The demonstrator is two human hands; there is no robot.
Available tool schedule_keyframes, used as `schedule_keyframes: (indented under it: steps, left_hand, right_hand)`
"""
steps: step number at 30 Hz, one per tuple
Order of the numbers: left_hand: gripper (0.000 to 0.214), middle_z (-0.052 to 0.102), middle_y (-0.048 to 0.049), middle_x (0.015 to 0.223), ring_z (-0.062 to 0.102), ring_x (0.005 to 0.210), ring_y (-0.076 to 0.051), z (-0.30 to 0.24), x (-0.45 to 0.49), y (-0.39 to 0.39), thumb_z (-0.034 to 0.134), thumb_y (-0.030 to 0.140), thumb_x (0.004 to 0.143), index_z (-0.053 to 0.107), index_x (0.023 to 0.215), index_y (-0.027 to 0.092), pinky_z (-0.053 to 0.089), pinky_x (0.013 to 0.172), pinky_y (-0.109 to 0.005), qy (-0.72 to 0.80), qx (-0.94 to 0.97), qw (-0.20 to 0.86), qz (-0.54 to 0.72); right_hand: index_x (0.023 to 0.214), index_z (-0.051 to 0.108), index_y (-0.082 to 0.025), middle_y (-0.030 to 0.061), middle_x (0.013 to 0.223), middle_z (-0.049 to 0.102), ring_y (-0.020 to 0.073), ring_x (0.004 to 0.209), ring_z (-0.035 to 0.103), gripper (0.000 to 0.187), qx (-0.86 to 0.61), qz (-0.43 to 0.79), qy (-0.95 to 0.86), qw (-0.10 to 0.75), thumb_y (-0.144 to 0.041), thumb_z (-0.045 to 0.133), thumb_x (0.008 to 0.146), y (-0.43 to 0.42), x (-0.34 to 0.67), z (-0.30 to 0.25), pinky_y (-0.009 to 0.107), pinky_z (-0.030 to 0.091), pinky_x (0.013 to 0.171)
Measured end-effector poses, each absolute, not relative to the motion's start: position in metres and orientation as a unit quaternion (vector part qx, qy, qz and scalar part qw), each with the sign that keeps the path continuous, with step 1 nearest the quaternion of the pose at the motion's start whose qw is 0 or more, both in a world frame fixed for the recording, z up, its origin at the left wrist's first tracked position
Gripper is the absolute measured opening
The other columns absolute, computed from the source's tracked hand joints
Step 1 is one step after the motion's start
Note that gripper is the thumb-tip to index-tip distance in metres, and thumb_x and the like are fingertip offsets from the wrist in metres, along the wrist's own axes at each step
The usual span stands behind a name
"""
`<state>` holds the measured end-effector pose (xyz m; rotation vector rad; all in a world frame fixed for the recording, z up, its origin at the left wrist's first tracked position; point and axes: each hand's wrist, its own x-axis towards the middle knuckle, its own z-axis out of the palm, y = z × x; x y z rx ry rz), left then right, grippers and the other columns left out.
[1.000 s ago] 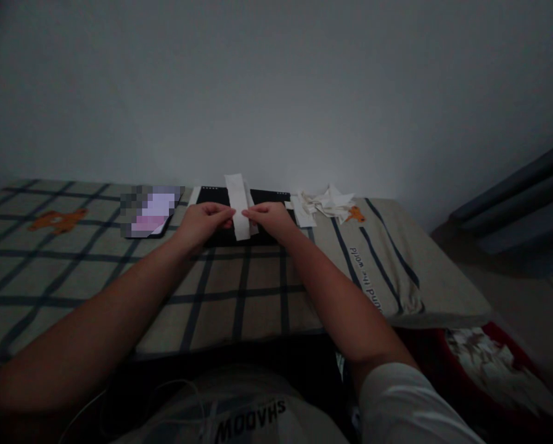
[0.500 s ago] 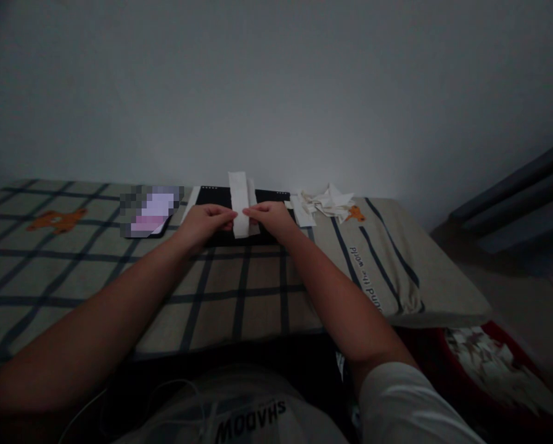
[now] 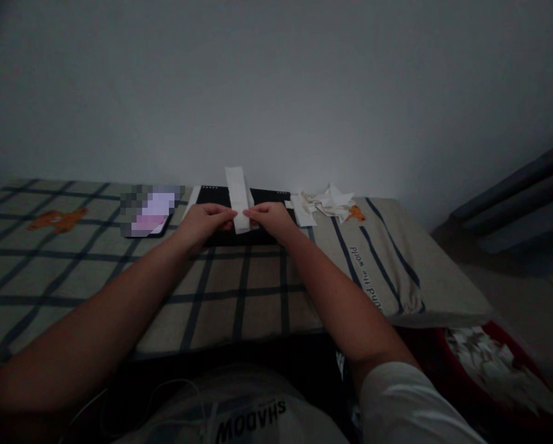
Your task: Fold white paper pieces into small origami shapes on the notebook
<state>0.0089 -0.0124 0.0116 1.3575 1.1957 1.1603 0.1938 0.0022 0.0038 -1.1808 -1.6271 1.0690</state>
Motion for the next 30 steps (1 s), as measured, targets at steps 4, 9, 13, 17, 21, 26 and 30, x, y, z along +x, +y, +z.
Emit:
schedule_keyframes:
  steps: [4,9,13,17,21,26,30]
  left_hand:
    - [0.018,0.068,-0.0031,0.067,0.057,0.056,-0.011,0.0138,0.0086,-0.0131,0.076,0.031,0.066,0.071,0.072,0.015,0.049,0.060,-0.025,0.501,0.556,0.439,0.498]
    - [0.018,0.069,-0.0036,0.070,0.059,0.059,-0.011,0.0134,0.0095,-0.0122,0.077,0.030,0.065,0.071,0.074,0.015,0.050,0.063,-0.025,0.494,0.536,0.465,0.503]
    - [0.018,0.069,-0.0045,0.071,0.058,0.058,-0.011,0.0133,0.0088,-0.0121,0.077,0.032,0.065,0.071,0.072,0.016,0.049,0.060,-0.024,0.493,0.550,0.487,0.467]
    - [0.022,0.068,-0.0037,0.067,0.055,0.054,-0.011,0.0149,0.0078,-0.0132,0.076,0.036,0.064,0.070,0.071,0.015,0.047,0.056,-0.024,0.504,0.571,0.438,0.477]
    - [0.022,0.067,-0.0031,0.064,0.055,0.055,-0.011,0.0164,0.0081,-0.0143,0.075,0.036,0.066,0.070,0.071,0.015,0.046,0.056,-0.024,0.512,0.577,0.406,0.490]
    - [0.020,0.067,-0.0028,0.064,0.054,0.054,-0.011,0.0157,0.0087,-0.0134,0.073,0.034,0.069,0.070,0.072,0.015,0.046,0.058,-0.025,0.513,0.584,0.398,0.486]
    - [0.019,0.067,-0.0029,0.065,0.055,0.055,-0.011,0.0154,0.0082,-0.0124,0.074,0.033,0.068,0.070,0.072,0.014,0.046,0.060,-0.026,0.514,0.575,0.399,0.496]
  right_hand:
    - [0.079,0.073,-0.015,0.0031,0.071,0.067,0.0120,0.063,0.055,0.034,-0.462,0.436,-0.658,0.404,-0.046,0.069,0.068,0.0010,0.1935,0.0055,0.027,0.041,0.062]
    - [0.078,0.072,-0.016,0.0033,0.072,0.067,0.0125,0.064,0.055,0.030,-0.464,0.414,-0.672,0.402,-0.045,0.066,0.071,0.0019,0.1942,0.0042,0.027,0.041,0.062]
    - [0.078,0.072,-0.016,0.0034,0.071,0.067,0.0126,0.063,0.055,0.031,-0.462,0.405,-0.679,0.402,-0.045,0.065,0.072,0.0040,0.1952,0.0012,0.027,0.041,0.061]
    - [0.080,0.072,-0.015,0.0033,0.071,0.067,0.0117,0.061,0.053,0.034,-0.466,0.417,-0.671,0.397,-0.047,0.066,0.070,0.0041,0.1956,0.0010,0.025,0.039,0.058]
    - [0.079,0.072,-0.015,0.0025,0.069,0.065,0.0112,0.061,0.052,0.033,-0.472,0.398,-0.689,0.381,-0.046,0.067,0.070,0.0034,0.1949,0.0033,0.025,0.039,0.057]
    - [0.075,0.070,-0.014,0.0020,0.066,0.064,0.0111,0.060,0.052,0.027,-0.463,0.393,-0.694,0.388,-0.040,0.065,0.073,0.0025,0.1926,0.0053,0.025,0.040,0.059]
    - [0.082,0.071,-0.013,0.0029,0.072,0.066,0.0115,0.063,0.053,0.028,-0.459,0.418,-0.683,0.386,-0.038,0.068,0.069,0.0012,0.1927,0.0059,0.027,0.042,0.062]
